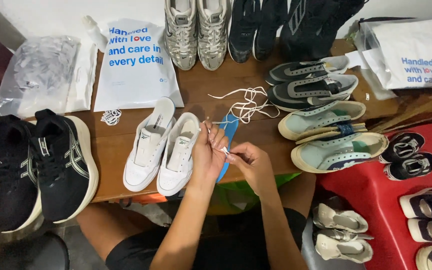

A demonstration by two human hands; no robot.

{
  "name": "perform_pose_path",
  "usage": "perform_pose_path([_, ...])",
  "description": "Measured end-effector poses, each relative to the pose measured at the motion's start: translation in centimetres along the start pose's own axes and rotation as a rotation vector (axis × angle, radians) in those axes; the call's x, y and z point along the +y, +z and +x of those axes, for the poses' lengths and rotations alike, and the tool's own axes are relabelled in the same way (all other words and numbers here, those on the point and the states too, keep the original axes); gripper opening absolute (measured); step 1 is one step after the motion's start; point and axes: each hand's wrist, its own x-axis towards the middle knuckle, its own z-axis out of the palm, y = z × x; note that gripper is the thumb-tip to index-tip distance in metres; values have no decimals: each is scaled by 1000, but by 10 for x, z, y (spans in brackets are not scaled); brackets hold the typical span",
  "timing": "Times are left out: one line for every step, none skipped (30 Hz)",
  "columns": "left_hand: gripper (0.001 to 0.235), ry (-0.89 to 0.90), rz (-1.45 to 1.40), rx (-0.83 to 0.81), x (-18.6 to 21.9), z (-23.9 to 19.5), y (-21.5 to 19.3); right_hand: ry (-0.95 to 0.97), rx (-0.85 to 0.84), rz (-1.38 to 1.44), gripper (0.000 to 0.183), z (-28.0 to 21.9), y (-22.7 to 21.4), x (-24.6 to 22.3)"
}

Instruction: The person removes the insole from a white sneaker, then threads a white shoelace through the eyelets of the shoe. They pull the laces to tighten them and continue lacing the shoe.

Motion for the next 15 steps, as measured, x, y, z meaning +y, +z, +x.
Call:
perform_pose_path([21, 0, 1, 1, 0, 0, -1, 1, 0, 1, 15, -2, 2, -5])
perform_pose_path([21, 15, -25, -1, -1, 1, -2, -8, 21, 22, 19, -5, 3, -11])
perform_pose_path([21, 32, -50, -6, 0, 2, -3, -20, 39, 43, 24, -5, 5, -17])
perform_pose_path([21, 34, -49, -8, 0, 4, -4, -22, 38, 44, 24, -6, 6, -11])
perform_pose_path([21, 55, -59, -3, -1, 4, -6, -6, 90, 51, 21, -8, 7, -5])
perform_pose_path([21, 77, -69, 1, -2, 5, -8, 10, 142, 58, 19, -9, 8, 2])
perform_pose_path([21, 75, -68, 2, -4, 4, -7, 12, 143, 58, 19, -8, 10, 10])
perform_pose_path([21, 92, -48, 15, -6, 3, -6, -24, 161, 64, 16, -7, 11, 18])
perform_pose_path([21, 110, -26, 27, -7, 2, -4, -60, 179, 71, 13, -5, 13, 26])
perform_pose_path([21, 108, -25, 27, -8, 2, -5, -60, 181, 71, 13, -6, 17, 24])
perform_pose_path([21, 123, -25, 18, -10, 1, -5, -126, 253, 50, 11, -7, 21, 22])
perform_pose_path([21, 138, -26, 10, -11, 1, -5, -191, 325, 29, 11, -7, 25, 21])
perform_pose_path([21, 140, -25, 10, -11, 2, -7, -192, 323, 29, 11, -8, 27, 21])
perform_pose_path([21, 148, -33, 1, -12, 2, -9, -205, 353, 30, 11, -9, 29, 22])
perform_pose_path([21, 155, -41, -6, -13, 2, -11, -218, 384, 29, 12, -10, 31, 22])
